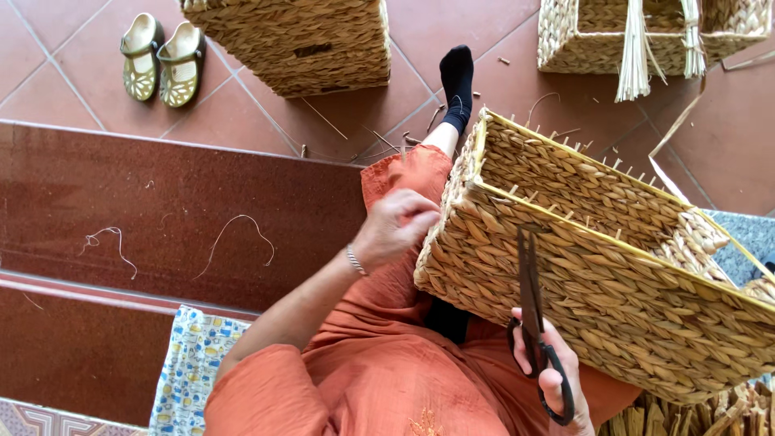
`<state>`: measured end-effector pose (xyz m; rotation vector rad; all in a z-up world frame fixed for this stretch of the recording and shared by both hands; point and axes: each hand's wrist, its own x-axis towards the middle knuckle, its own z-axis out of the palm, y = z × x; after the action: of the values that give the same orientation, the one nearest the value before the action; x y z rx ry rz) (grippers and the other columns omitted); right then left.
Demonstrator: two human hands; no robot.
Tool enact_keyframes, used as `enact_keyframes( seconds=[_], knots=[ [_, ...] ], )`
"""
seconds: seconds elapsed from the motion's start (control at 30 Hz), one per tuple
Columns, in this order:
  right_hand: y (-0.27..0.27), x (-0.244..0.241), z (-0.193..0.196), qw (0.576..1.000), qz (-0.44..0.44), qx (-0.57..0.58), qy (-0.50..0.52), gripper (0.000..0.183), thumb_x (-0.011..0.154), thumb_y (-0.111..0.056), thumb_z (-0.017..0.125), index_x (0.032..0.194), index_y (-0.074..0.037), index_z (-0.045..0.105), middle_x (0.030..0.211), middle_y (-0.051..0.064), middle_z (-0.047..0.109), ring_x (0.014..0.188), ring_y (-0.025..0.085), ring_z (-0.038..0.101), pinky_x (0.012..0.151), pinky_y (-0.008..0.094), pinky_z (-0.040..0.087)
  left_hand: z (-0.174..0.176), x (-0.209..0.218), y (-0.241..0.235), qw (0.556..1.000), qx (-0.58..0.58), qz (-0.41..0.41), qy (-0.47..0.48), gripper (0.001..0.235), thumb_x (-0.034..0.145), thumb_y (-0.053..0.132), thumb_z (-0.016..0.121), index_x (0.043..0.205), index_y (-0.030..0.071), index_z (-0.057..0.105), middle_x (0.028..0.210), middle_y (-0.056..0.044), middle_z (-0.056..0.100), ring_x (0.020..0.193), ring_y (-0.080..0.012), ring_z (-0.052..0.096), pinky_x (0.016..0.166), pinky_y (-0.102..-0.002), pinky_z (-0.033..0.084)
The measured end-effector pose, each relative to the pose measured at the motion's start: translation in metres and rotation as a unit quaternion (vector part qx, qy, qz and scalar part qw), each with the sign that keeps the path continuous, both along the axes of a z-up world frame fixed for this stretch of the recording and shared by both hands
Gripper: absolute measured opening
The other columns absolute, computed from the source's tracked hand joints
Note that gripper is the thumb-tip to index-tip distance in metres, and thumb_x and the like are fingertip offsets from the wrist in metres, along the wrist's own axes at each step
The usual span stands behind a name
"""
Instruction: The person trims the protruding edges of a rectangular woven basket using shears. They rotate the basket to access different sides and cut the excess material flush with the rim.
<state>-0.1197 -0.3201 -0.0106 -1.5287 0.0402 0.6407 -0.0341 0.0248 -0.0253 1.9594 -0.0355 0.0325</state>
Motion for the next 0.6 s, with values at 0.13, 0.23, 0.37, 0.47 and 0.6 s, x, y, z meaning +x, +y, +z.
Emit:
enact_keyframes(
  seconds=[0.13, 0.23, 0.37, 0.47, 0.6],
  knots=[
    [0.004, -0.002, -0.006, 1.000, 0.006, 0.002, 0.011, 0.118, 0.073, -0.084, 0.062, 0.146, 0.007, 0.048, 0.081, 0.004, 0.053, 0.060, 0.009, 0.044, 0.052, 0.028, 0.032, -0.028, 0.003, -0.025, 0.961, -0.246, 0.019, 0.127, 0.016, 0.090, 0.016, 0.078, 0.099, 0.003, 0.076, 0.093, 0.001, 0.073, 0.085, -0.0065, 0.066, 0.076, -0.024, 0.056],
    [0.003, -0.004, -0.009, 1.000, 0.009, -0.010, 0.019, 0.118, 0.074, -0.084, 0.062, 0.149, 0.006, 0.049, 0.080, 0.004, 0.053, 0.060, 0.009, 0.044, 0.054, 0.027, 0.032, -0.048, 0.004, -0.024, 0.941, -0.315, -0.002, 0.128, 0.009, 0.090, 0.010, 0.077, 0.095, 0.003, 0.074, 0.089, 0.002, 0.072, 0.082, -0.0053, 0.064, 0.074, -0.024, 0.055],
    [0.005, -0.003, -0.013, 0.999, 0.015, -0.026, 0.018, 0.118, 0.072, -0.084, 0.063, 0.147, 0.006, 0.050, 0.078, 0.003, 0.052, 0.059, 0.009, 0.043, 0.053, 0.026, 0.032, -0.064, 0.008, -0.028, 0.877, -0.430, 0.039, 0.210, 0.002, 0.088, 0.003, 0.074, 0.088, 0.005, 0.072, 0.085, 0.001, 0.071, 0.078, -0.0061, 0.063, 0.073, -0.024, 0.053],
    [0.004, -0.003, -0.017, 1.000, 0.006, -0.013, 0.010, 0.117, 0.074, -0.083, 0.064, 0.147, 0.007, 0.051, 0.078, 0.002, 0.052, 0.060, 0.009, 0.043, 0.054, 0.026, 0.032, -0.070, 0.011, -0.034, 0.861, -0.449, 0.058, 0.233, 0.004, 0.087, 0.003, 0.070, 0.085, 0.006, 0.071, 0.083, 0.001, 0.071, 0.076, -0.0062, 0.063, 0.072, -0.024, 0.053],
    [0.001, -0.005, -0.023, 1.000, 0.002, 0.008, 0.008, 0.113, 0.075, -0.079, 0.067, 0.146, 0.007, 0.051, 0.078, 0.002, 0.053, 0.060, 0.008, 0.044, 0.053, 0.025, 0.034, -0.069, 0.013, -0.029, 0.867, -0.434, 0.024, 0.246, 0.004, 0.090, 0.004, 0.071, 0.088, 0.005, 0.068, 0.084, -0.002, 0.068, 0.076, -0.0086, 0.062, 0.073, -0.026, 0.053]
  ],
)
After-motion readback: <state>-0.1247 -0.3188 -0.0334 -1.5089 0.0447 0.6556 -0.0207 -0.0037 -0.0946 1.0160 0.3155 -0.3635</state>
